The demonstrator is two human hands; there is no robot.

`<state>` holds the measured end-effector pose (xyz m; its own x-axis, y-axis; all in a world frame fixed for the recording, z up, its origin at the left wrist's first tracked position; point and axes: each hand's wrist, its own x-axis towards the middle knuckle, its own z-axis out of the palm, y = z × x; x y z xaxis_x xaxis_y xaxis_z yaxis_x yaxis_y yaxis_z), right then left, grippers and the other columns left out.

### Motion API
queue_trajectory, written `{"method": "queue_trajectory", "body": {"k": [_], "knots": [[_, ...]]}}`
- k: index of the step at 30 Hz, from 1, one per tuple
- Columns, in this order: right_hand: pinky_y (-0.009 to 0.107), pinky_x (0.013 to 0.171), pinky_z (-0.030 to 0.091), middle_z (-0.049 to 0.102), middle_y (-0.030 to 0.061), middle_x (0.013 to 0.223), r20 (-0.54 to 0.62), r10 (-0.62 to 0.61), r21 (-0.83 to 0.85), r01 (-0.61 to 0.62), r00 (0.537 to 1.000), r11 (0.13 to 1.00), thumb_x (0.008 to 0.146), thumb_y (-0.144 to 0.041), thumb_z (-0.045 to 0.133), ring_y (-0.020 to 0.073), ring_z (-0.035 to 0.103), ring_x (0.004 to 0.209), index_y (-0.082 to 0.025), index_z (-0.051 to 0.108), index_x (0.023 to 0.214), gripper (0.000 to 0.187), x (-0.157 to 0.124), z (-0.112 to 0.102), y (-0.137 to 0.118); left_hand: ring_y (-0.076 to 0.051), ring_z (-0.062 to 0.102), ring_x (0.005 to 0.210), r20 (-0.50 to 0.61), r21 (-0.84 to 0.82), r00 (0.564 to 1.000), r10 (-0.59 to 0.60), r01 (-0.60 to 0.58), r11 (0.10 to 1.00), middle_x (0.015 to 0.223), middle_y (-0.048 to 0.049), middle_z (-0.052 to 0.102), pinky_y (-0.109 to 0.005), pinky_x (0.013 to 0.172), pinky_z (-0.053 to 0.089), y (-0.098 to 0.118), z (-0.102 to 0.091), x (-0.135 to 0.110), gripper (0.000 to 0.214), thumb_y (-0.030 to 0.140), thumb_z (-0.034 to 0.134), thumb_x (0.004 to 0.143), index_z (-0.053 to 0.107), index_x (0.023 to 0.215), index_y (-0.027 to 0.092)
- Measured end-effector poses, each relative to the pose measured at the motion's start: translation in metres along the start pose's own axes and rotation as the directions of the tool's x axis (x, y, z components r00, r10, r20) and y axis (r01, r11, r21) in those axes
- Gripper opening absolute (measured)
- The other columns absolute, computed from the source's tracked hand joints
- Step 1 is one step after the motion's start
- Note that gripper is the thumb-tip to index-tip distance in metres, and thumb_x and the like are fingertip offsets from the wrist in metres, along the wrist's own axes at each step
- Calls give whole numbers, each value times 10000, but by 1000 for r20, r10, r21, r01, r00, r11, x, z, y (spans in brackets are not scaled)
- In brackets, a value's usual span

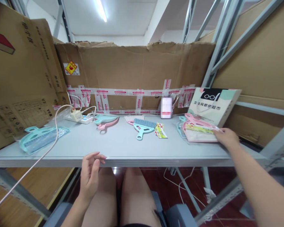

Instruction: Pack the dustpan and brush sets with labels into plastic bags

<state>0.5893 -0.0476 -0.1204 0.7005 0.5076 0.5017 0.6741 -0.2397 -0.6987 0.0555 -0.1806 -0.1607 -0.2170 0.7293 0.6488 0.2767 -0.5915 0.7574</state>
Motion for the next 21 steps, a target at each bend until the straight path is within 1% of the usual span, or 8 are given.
{"method": "queue_trajectory", "body": {"k": [3, 6, 9, 11, 15, 17, 19, 21], "knots": [[445, 623, 287, 449, 117, 759, -68, 173, -141, -181, 983, 973, 544, -508, 711, 252, 421, 714, -249, 369, 474, 435, -10, 12, -4, -152, 594, 752, -5, 76, 999, 31, -31, 997, 857, -49, 633, -295, 713, 480, 2, -3, 5, 181, 290, 444, 897, 506, 1036, 194], [437, 658, 269, 433, 135, 857, -49, 166, -185, -172, 985, 967, 539, -460, 736, 291, 407, 832, -259, 344, 563, 441, -16, 15, -8, -159, 599, 768, -14, 205, 997, 74, -70, 976, 847, -49, 639, -289, 716, 470, 9, -8, 22, 169, 293, 442, 889, 552, 970, 193], [433, 682, 257, 436, 133, 875, 3, 187, -229, -181, 982, 956, 555, -362, 745, 310, 398, 884, -258, 337, 592, 422, -17, 14, -9, -181, 599, 772, 40, 385, 995, 94, -102, 917, 838, -57, 651, -298, 700, 455, 17, -16, 60, 212, 337, 434, 876, 585, 903, 191], [435, 703, 258, 449, 137, 892, -39, 171, -216, -175, 985, 961, 580, -292, 724, 314, 402, 907, -256, 339, 616, 388, -18, 13, -9, -198, 595, 762, 112, 507, 991, 76, -123, 853, 837, -66, 658, -316, 707, 447, 17, -20, 99, 241, 351, 410, 867, 590, 876, 190], [441, 733, 269, 468, 143, 914, -183, 142, -128, -167, 973, 978, 616, -217, 667, 311, 407, 923, -254, 344, 654, 327, -22, 10, -11, -258, 607, 861, 183, 808, 971, -157, -58, 586, 901, -120, 676, -346, 726, 434, -1, -16, 184, 236, 298, 414, 838, 602, 911, 175], [441, 735, 276, 472, 141, 909, -204, 115, -102, -138, 972, 985, 626, -214, 648, 305, 402, 914, -253, 354, 665, 299, -25, 8, -12, -286, 610, 901, 191, 900, 934, -303, -43, 433, 975, -171, 671, -347, 724, 435, -18, -8, 214, 232, 294, 485, 793, 611, 923, 149], [443, 731, 282, 470, 137, 891, -220, 81, -91, -103, 972, 991, 638, -223, 629, 295, 394, 891, -250, 369, 664, 263, -28, 7, -12, -293, 623, 875, 191, 929, 902, -388, -39, 367, 931, -196, 679, -335, 715, 436, -36, -1, 230, 191, 273, 562, 734, 631, 841, 130], [447, 725, 286, 462, 129, 865, -238, 52, -85, -74, 970, 994, 646, -242, 608, 285, 385, 863, -245, 379, 653, 230, -29, 7, -12, -300, 628, 868, 180, 933, 900, -396, -29, 359, 904, -212, 680, -334, 713, 436, -50, 3, 233, 177, 269, 586, 716, 637, 793, 118]]}}
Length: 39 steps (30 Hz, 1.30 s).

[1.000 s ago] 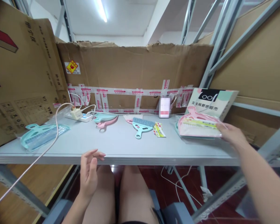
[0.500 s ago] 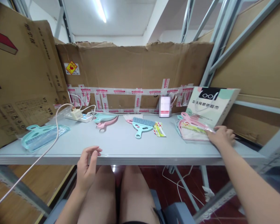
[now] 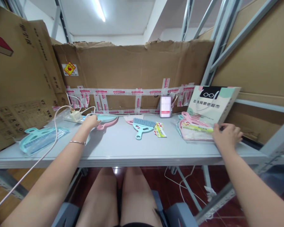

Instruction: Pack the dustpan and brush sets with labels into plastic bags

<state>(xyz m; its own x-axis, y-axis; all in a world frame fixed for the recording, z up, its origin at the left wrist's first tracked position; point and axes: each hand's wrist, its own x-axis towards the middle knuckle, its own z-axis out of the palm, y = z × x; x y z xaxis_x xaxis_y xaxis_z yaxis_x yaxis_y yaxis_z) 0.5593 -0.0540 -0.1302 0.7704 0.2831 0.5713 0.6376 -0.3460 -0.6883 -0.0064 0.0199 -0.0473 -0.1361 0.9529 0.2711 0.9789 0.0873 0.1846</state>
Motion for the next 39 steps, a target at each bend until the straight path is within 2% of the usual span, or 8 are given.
{"method": "queue_trajectory", "body": {"k": [7, 12, 17, 22, 25, 27, 33, 39], "knots": [[449, 749, 309, 468, 117, 833, -34, -67, 53, 69, 997, 996, 645, -235, 534, 284, 407, 875, -241, 384, 675, 153, -1, -2, -2, -290, 608, 882, -277, -151, 960, -24, -19, 988, 860, -152, 680, -350, 743, 439, -8, 8, -11, 236, 339, 561, 721, 647, 824, 146], [458, 800, 307, 463, 107, 794, -81, -61, 85, 68, 995, 994, 636, -141, 504, 286, 433, 901, -224, 410, 700, 140, -4, -6, -10, -164, 604, 723, -618, -504, 772, -150, -242, 829, 792, -46, 637, -278, 739, 457, -10, -5, -15, 299, 348, 577, 741, 606, 966, 152], [494, 849, 325, 479, 111, 801, -245, -126, 175, 172, 961, 969, 641, -116, 484, 294, 462, 921, -226, 435, 773, 179, -1, -8, -6, -140, 599, 794, -694, -716, 598, -400, -520, 466, 899, -52, 616, -253, 733, 476, -18, -14, -8, 421, 437, 513, 824, 539, 1148, 169], [456, 820, 396, 490, 194, 1006, -361, -362, 280, 470, 860, 837, 675, -217, 518, 283, 488, 993, -161, 474, 949, 283, -26, -35, -53, -186, 621, 903, -500, -855, 821, -276, -519, 5, 959, -83, 628, -302, 746, 507, -14, -29, -10, 479, 537, 436, 857, 514, 1205, 217], [393, 778, 425, 556, 140, 954, -145, -459, 499, 465, 877, 731, 761, -289, 471, 218, 531, 870, -173, 505, 912, 193, -75, -63, -117, -203, 633, 853, -363, -929, 931, 32, -359, -95, 945, -89, 646, -317, 712, 517, 9, -36, -28, 506, 541, 461, 841, 536, 1209, 202], [366, 756, 433, 591, 106, 913, 144, -559, 677, 331, 817, 658, 780, -350, 471, 191, 546, 818, -182, 534, 892, 212, -115, -74, -159, -193, 634, 785, -288, -955, 935, 208, -266, -128, 947, -90, 651, -311, 673, 517, 31, -35, -42, 515, 531, 466, 839, 539, 1221, 193], [279, 568, 419, 603, -2, 697, 681, -632, 731, -283, 370, 621, 763, -558, 513, 147, 537, 618, -208, 542, 927, 387, -210, -60, -213, -185, 631, 739, -169, -978, 896, 410, -100, -185, 995, -110, 663, -329, 696, 507, 72, -11, -66, 506, 468, 510, 825, 544, 1227, 162], [234, 461, 337, 512, -43, 543, 738, -515, 674, -470, 435, 570, 688, -604, 574, 112, 440, 482, -206, 509, 732, 406, -238, -42, -204, -270, 642, 915, 119, -989, 820, 559, 151, -10, 1076, -143, 659, -397, 771, 511, 51, -3, -65, 565, 550, 528, 802, 558, 1223, 174]]}}
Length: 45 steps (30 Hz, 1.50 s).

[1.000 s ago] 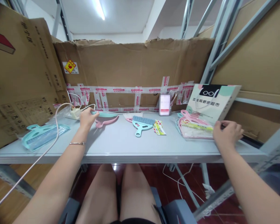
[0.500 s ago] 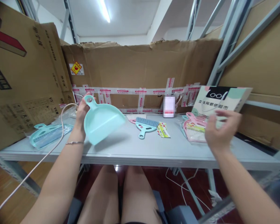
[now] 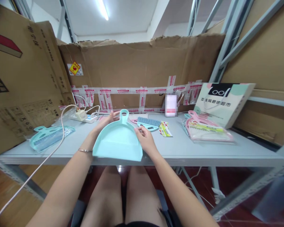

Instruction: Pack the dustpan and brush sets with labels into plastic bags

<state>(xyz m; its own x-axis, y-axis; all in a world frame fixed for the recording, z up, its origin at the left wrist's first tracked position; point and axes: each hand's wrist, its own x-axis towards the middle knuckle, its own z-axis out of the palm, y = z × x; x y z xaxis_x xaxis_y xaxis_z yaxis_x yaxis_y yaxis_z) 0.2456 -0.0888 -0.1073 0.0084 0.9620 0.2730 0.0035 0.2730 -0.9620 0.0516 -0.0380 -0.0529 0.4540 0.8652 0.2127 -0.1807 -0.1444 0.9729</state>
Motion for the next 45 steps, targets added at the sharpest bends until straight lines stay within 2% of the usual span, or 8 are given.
{"method": "queue_trajectory", "body": {"k": [10, 13, 17, 21, 29, 36, 42, 45], "knots": [[266, 614, 423, 614, 14, 677, 14, -141, -413, 134, 990, 901, 832, -486, 455, 148, 548, 626, -178, 578, 811, 332, 6, -27, -2, -270, 551, 1102, -52, 415, 915, -400, 384, 825, 1190, -67, 624, -341, 907, 455, 1, -19, -10, 597, 391, 805, 538, 656, 1077, 184], [305, 756, 414, 673, 85, 903, 162, -243, -785, 275, 956, 555, 834, -257, 479, 199, 591, 839, -168, 619, 937, 195, 24, -53, -11, -272, 545, 1113, -82, 428, 910, -407, 401, 810, 1216, -53, 612, -333, 911, 452, 3, -21, -10, 559, 400, 797, 535, 675, 1040, 194], [323, 801, 374, 669, 118, 977, 461, 1, -887, 461, 887, 3, 758, -88, 511, 240, 586, 949, -167, 656, 906, 222, 46, -69, -14, -288, 506, 1168, -125, 457, 919, -374, 388, 801, 1276, -61, 573, -353, 969, 412, 2, -23, -10, 558, 400, 804, 513, 686, 1015, 187], [322, 779, 362, 669, 139, 957, 543, 58, -822, 545, 838, -166, 784, -99, 495, 252, 582, 965, -144, 642, 901, 194, 56, -61, -7, -285, 484, 1199, -137, 421, 923, -358, 382, 823, 1357, -49, 503, -334, 966, 417, 2, -22, -10, 582, 380, 814, 502, 675, 1039, 203], [271, 637, 331, 679, 92, 967, 504, 76, -860, 508, 860, -43, 816, -101, 428, 201, 612, 800, -211, 496, 1200, 405, 63, -53, -1, -272, 535, 1144, -117, 371, 931, -347, 365, 854, 1211, -39, 623, -329, 929, 448, 6, -22, -12, 647, 413, 786, 553, 627, 1152, 226], [302, 707, 356, 683, 147, 854, 463, -105, -886, 457, 880, -75, 848, -95, 420, 231, 617, 803, -138, 608, 953, 220, 62, -43, -1, -271, 505, 1191, -35, 364, 965, -258, 253, 896, 1240, -17, 607, -343, 974, 433, 7, -24, -12, 612, 428, 755, 605, 615, 1174, 250], [309, 686, 408, 687, 115, 845, 184, -444, -882, 346, 877, 319, 853, -182, 434, 230, 622, 770, -163, 614, 896, 186, 85, -58, -6, -274, 486, 1213, -114, 391, 952, -284, 306, 868, 1302, -16, 560, -337, 989, 423, 5, -26, -11, 595, 414, 753, 603, 622, 1161, 253], [328, 692, 434, 668, 71, 779, -98, -610, -736, 355, 787, 576, 823, -268, 492, 216, 616, 732, -186, 600, 830, 135, 96, -64, -27, -269, 501, 1198, -128, 391, 948, -291, 318, 864, 1312, -31, 551, -344, 985, 426, 5, -26, -11, 625, 410, 742, 616, 594, 1199, 241]]}}
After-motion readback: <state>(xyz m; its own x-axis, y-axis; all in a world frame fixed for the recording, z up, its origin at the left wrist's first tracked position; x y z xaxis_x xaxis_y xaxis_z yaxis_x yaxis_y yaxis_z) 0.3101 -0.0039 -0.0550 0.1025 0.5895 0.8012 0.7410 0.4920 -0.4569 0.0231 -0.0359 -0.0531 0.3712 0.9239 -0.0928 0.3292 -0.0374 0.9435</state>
